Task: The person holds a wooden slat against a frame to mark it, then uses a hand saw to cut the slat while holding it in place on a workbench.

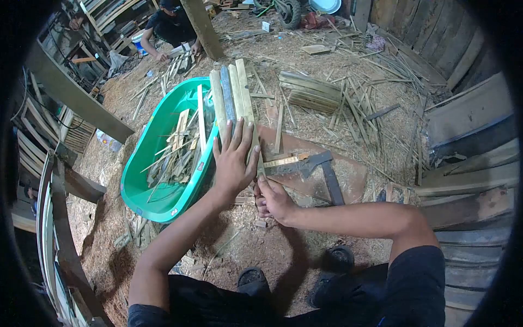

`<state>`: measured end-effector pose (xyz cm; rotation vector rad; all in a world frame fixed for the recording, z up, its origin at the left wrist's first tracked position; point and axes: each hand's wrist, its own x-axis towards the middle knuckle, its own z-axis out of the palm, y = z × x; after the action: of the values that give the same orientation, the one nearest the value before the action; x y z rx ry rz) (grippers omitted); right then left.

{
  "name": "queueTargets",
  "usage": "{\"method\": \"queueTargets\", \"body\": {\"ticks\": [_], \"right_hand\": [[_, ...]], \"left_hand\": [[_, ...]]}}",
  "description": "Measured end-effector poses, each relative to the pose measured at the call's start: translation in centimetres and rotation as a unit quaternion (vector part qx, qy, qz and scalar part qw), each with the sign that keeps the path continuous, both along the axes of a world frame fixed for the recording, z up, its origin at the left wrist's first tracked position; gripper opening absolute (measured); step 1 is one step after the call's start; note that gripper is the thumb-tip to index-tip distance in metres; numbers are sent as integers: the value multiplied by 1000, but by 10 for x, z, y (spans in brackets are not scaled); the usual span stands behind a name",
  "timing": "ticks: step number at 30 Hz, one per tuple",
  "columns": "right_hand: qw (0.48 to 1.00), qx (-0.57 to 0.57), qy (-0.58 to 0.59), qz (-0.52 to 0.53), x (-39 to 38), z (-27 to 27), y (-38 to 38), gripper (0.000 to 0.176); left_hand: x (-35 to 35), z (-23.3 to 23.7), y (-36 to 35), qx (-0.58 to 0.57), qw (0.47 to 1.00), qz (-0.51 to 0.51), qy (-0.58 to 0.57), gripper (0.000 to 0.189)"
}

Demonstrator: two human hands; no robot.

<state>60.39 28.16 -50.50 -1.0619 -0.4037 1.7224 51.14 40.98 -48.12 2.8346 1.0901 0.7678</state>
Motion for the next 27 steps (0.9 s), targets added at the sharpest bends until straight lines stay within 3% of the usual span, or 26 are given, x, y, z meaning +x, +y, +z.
{"method": "queueTargets", "body": {"ticks": [7,13,19,27], "right_hand": [[1000,1,5,1,2,-7,3,38],[996,-50,-9,-73,-8,-5,2,24],[995,-43,-52,-69,-6,-12,2,19],[999,-22,-12,-49,0,-18,4,15]], "left_hand": [[1,-3,3,4,1000,3,-7,57],[0,-1,3,-3,1000,-4,-14,57],[1,-2,5,-3,1000,-4,-17,57],[2,-3,6,1,1000,2,-20,57]]}}
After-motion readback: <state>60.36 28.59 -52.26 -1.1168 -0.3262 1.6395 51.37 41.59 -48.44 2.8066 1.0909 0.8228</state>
